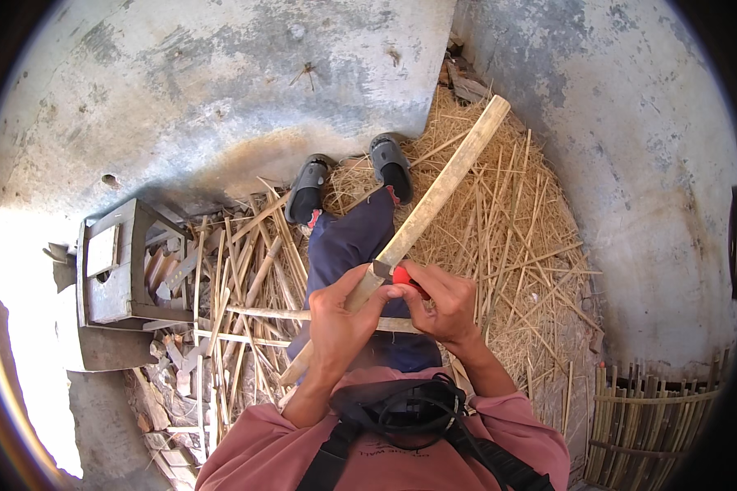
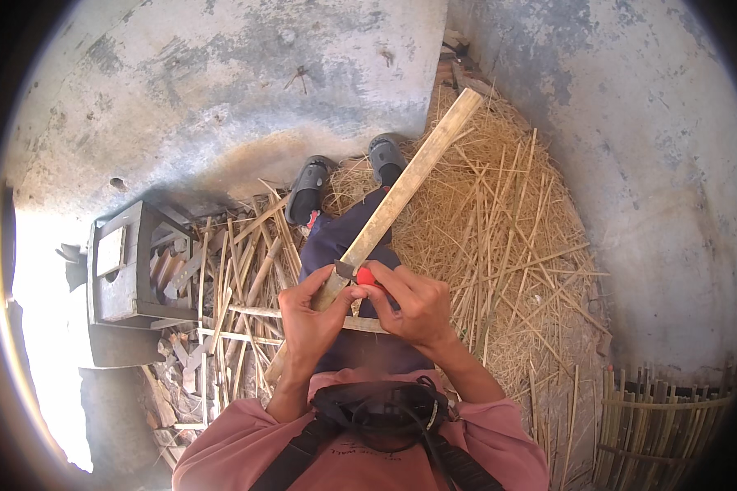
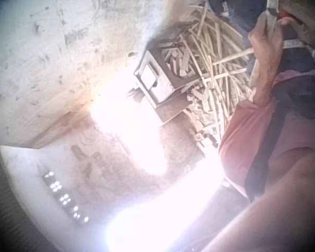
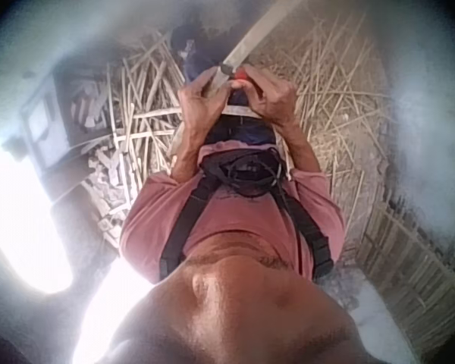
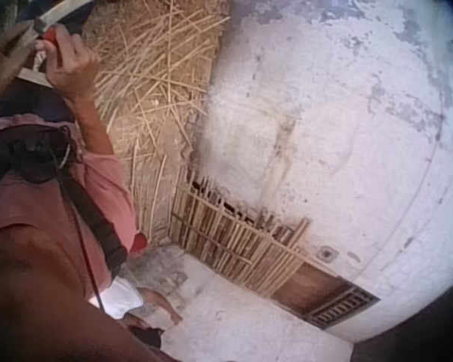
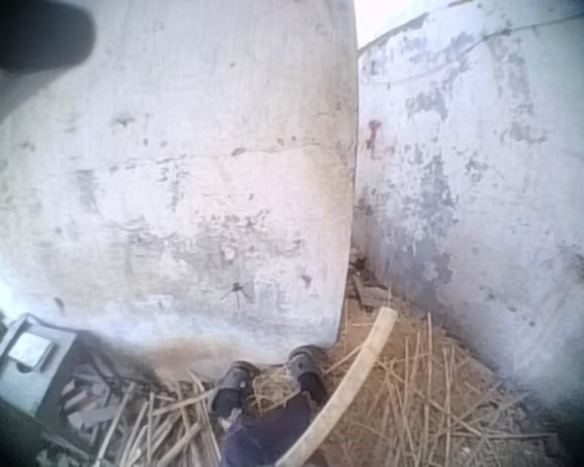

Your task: The person whittles a strip of wood using a small red utility knife while sitting on a floor covered in straw.

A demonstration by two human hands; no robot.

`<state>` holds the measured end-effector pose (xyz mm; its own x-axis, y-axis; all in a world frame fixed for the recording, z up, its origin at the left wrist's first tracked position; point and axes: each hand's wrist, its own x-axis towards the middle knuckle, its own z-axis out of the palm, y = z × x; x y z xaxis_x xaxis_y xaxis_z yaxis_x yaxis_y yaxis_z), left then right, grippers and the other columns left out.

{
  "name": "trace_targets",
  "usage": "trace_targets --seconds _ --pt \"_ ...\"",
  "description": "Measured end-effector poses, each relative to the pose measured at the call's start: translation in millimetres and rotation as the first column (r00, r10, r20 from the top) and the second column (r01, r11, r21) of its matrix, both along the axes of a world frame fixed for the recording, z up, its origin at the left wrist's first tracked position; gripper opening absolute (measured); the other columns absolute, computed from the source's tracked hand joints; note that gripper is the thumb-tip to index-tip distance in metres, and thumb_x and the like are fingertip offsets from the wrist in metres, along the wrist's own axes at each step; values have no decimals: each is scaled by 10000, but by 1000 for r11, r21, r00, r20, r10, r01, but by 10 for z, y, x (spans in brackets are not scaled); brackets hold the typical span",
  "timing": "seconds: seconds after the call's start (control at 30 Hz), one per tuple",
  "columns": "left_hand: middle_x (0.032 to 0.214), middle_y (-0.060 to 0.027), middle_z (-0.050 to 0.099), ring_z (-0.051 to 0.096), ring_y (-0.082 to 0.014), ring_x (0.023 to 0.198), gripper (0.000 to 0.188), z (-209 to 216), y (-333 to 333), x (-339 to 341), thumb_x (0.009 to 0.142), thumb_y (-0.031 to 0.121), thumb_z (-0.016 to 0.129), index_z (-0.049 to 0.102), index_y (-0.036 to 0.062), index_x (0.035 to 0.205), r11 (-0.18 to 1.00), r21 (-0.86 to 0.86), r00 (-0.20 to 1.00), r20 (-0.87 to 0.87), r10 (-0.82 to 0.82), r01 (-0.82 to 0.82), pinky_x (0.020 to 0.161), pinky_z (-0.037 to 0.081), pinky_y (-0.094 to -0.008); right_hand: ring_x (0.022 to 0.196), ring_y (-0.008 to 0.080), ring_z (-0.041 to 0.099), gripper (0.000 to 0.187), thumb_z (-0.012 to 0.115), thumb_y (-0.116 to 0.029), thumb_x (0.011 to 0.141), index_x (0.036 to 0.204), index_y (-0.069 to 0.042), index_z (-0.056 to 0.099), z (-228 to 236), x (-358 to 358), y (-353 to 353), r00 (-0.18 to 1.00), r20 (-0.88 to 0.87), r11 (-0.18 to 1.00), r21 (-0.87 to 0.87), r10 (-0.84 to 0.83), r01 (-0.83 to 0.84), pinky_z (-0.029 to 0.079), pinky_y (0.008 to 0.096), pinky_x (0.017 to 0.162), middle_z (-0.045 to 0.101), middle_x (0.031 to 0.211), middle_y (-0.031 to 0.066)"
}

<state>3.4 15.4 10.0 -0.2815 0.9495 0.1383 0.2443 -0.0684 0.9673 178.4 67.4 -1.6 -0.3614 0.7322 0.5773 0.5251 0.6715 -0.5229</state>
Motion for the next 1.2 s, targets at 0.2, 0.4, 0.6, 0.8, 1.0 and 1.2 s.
trace_targets --seconds 0.2,0.4,0.6,0.8,1.0,1.2 --pt "824 -152 786 774 -191 731 366 19 5 -34 873 214 923 774 -10 1120 999 -34 995 -98 -4 0 675 578 -339 553 258 657 280 808 -282 951 1179 -121 791 -13 76 104 997 1 995 -62 79 -79 492 381 498 663 752 48" --pt "782 -150 766 763 -228 687 393 -104 39 -79 851 268 947 773 -2 1078 999 -48 992 -124 -14 8 645 562 -350 543 262 648 296 808 -308 948 1191 -139 791 27 112 106 996 49 996 -37 78 -76 486 389 489 637 734 50" --pt "751 -79 743 662 -105 663 346 -57 38 -60 864 236 942 789 -3 1062 999 -49 996 -90 1 -5 610 515 -300 548 270 655 293 813 -250 938 1195 -111 783 -11 50 44 998 65 999 33 10 -12 489 386 486 649 750 61" --pt "744 14 714 571 -20 689 309 -114 37 -2 882 199 934 806 -13 1066 998 -53 998 -57 28 -31 592 467 -244 554 266 663 289 814 -222 935 1191 -91 782 -59 30 46 1000 17 999 31 -16 15 497 381 495 677 772 75" --pt "745 10 711 579 -27 688 306 -85 33 -26 887 195 930 802 -18 1066 997 -80 998 -66 4 -9 599 466 -247 548 260 656 274 818 -222 934 1168 -85 786 -39 24 56 1000 9 997 67 -28 27 494 376 492 665 749 68" --pt "725 -48 716 610 -77 666 329 -59 -35 -42 878 233 935 796 -13 1047 992 -124 997 -75 -17 8 616 491 -285 588 265 684 258 830 -237 933 1134 -79 801 -36 124 90 999 33 998 62 -29 27 518 366 527 724 803 78"
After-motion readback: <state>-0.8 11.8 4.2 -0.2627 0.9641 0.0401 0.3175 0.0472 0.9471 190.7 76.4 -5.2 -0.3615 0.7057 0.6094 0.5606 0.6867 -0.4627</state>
